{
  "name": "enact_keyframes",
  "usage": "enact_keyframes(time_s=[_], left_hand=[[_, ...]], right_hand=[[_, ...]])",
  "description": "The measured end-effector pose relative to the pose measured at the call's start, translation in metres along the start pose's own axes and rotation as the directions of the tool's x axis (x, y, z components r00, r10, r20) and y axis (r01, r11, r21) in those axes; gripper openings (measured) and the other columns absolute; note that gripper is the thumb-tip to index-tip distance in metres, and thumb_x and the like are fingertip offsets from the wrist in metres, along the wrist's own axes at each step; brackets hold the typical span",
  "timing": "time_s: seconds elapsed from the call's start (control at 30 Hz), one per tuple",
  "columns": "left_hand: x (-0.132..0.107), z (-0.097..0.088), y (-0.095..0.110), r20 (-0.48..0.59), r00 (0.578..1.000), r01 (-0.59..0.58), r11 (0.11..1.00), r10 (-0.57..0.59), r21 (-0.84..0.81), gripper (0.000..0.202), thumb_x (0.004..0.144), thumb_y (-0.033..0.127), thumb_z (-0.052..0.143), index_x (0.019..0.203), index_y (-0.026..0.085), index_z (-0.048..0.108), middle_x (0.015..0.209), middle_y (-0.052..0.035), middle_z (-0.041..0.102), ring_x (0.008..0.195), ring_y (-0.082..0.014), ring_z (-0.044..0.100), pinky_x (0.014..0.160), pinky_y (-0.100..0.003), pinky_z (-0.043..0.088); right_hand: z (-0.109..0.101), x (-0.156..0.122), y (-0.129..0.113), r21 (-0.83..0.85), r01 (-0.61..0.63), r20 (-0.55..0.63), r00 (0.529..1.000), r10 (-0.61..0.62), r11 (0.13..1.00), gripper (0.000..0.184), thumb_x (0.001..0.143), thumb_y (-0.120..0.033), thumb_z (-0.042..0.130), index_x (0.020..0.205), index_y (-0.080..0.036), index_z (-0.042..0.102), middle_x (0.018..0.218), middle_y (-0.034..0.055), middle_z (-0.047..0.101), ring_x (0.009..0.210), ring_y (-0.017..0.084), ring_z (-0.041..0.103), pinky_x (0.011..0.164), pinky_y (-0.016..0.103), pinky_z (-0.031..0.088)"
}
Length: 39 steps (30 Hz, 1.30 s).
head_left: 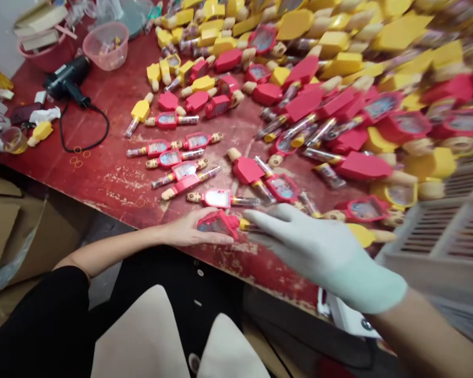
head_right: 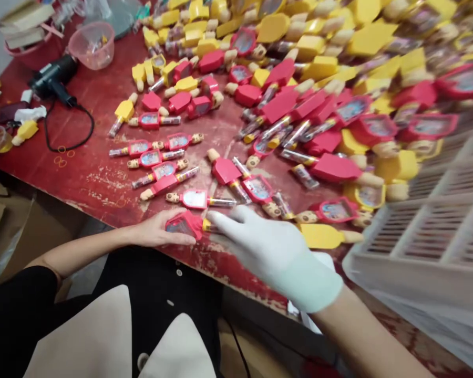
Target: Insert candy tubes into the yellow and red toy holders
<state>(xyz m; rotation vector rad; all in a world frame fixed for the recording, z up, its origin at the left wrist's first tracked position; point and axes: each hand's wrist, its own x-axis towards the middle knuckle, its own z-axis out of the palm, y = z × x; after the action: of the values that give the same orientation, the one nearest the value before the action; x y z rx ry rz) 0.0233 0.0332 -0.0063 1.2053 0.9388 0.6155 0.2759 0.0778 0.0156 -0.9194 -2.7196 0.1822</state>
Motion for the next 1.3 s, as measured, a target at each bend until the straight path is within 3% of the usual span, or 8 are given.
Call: enact_keyframes(time_s=[0.3, 0.53, 0.67, 0.73, 0.9, 1.07, 1.13, 1.3], left_hand=[[-0.057, 0.017, -0.009, 0.258, 0.940, 0.199, 0.974, -0.222, 0.112, 0.041, 0.075, 0.051, 0.083, 0.089, 0.017, 0.066, 0.079, 0.0013, 0.068, 0.072, -0.0121, 0.061, 0.067, -0.024, 0.045], [-0.067, 0.030, -0.019, 0.284, 0.948, 0.120, 0.988, -0.142, 0.093, 0.046, 0.073, 0.054, 0.084, 0.084, 0.017, 0.059, 0.074, 0.0034, 0.064, 0.068, -0.0103, 0.058, 0.066, -0.023, 0.043], [-0.071, 0.033, -0.023, 0.297, 0.949, 0.010, 0.956, -0.101, 0.293, 0.048, 0.076, 0.059, 0.079, 0.078, 0.019, 0.052, 0.066, 0.0057, 0.056, 0.060, -0.0089, 0.053, 0.059, -0.022, 0.037], [-0.074, 0.036, -0.027, 0.267, 0.958, -0.026, 0.893, -0.107, 0.450, 0.047, 0.081, 0.062, 0.074, 0.082, 0.020, 0.053, 0.067, 0.0044, 0.057, 0.060, -0.0105, 0.054, 0.056, -0.024, 0.034], [-0.072, 0.035, -0.037, 0.161, 0.986, -0.106, 0.575, -0.044, 0.811, 0.041, 0.090, 0.059, 0.066, 0.096, 0.020, 0.058, 0.083, -0.0034, 0.069, 0.074, -0.0195, 0.067, 0.060, -0.027, 0.036], [-0.056, 0.013, -0.031, 0.108, 0.993, -0.071, 0.482, -0.048, 0.873, 0.049, 0.088, 0.067, 0.063, 0.103, 0.020, 0.062, 0.085, -0.0040, 0.073, 0.079, -0.0231, 0.072, 0.063, -0.028, 0.040], [-0.051, 0.006, -0.029, 0.107, 0.994, -0.098, 0.462, 0.006, 0.882, 0.051, 0.089, 0.067, 0.062, 0.110, 0.020, 0.062, 0.091, -0.0051, 0.074, 0.084, -0.0227, 0.073, 0.066, -0.027, 0.042], [-0.036, 0.005, -0.030, 0.108, 0.992, -0.120, 0.234, 0.062, 0.965, 0.048, 0.093, 0.057, 0.062, 0.121, 0.017, 0.060, 0.102, -0.0084, 0.074, 0.089, -0.0226, 0.073, 0.066, -0.027, 0.045]], right_hand=[[-0.004, -0.040, -0.078, 0.082, 0.133, 0.163, 0.976, -0.145, 0.988, 0.033, 0.106, -0.037, 0.036, 0.103, -0.019, 0.064, 0.068, 0.0024, 0.056, 0.051, 0.012, 0.046, 0.051, 0.032, 0.022], [0.002, -0.047, -0.087, 0.321, 0.108, 0.182, 0.968, -0.173, 0.941, 0.041, 0.106, -0.045, 0.040, 0.082, -0.020, 0.061, 0.064, 0.0010, 0.058, 0.050, 0.011, 0.051, 0.050, 0.029, 0.025], [0.002, -0.054, -0.096, 0.373, -0.034, 0.236, 0.970, -0.059, 0.927, 0.042, 0.104, -0.048, 0.042, 0.081, -0.020, 0.064, 0.064, 0.0022, 0.059, 0.048, 0.012, 0.050, 0.048, 0.029, 0.025], [0.006, -0.057, -0.102, 0.478, -0.248, 0.365, 0.929, 0.067, 0.843, 0.044, 0.101, -0.053, 0.045, 0.079, -0.020, 0.065, 0.064, 0.0026, 0.061, 0.051, 0.013, 0.053, 0.049, 0.027, 0.031], [0.027, -0.053, -0.101, 0.560, -0.732, 0.729, 0.658, 0.190, 0.388, 0.055, 0.093, -0.067, 0.046, 0.074, -0.019, 0.065, 0.057, 0.0010, 0.055, 0.052, 0.014, 0.050, 0.049, 0.026, 0.036], [0.034, -0.035, -0.083, 0.593, -0.599, 0.493, 0.798, 0.346, 0.538, 0.043, 0.088, -0.060, 0.055, 0.095, -0.019, 0.069, 0.087, 0.0081, 0.073, 0.076, 0.022, 0.066, 0.067, 0.032, 0.050], [0.032, -0.027, -0.079, 0.574, -0.603, 0.490, 0.795, 0.357, 0.554, 0.043, 0.089, -0.060, 0.052, 0.082, -0.020, 0.065, 0.076, 0.0068, 0.068, 0.068, 0.020, 0.062, 0.062, 0.030, 0.047], [0.034, -0.014, -0.074, 0.575, -0.817, 0.780, 0.562, 0.277, 0.041, 0.060, 0.083, -0.079, 0.052, 0.064, -0.024, 0.034, 0.048, -0.0073, 0.029, 0.040, 0.007, 0.024, 0.039, 0.024, 0.019]])
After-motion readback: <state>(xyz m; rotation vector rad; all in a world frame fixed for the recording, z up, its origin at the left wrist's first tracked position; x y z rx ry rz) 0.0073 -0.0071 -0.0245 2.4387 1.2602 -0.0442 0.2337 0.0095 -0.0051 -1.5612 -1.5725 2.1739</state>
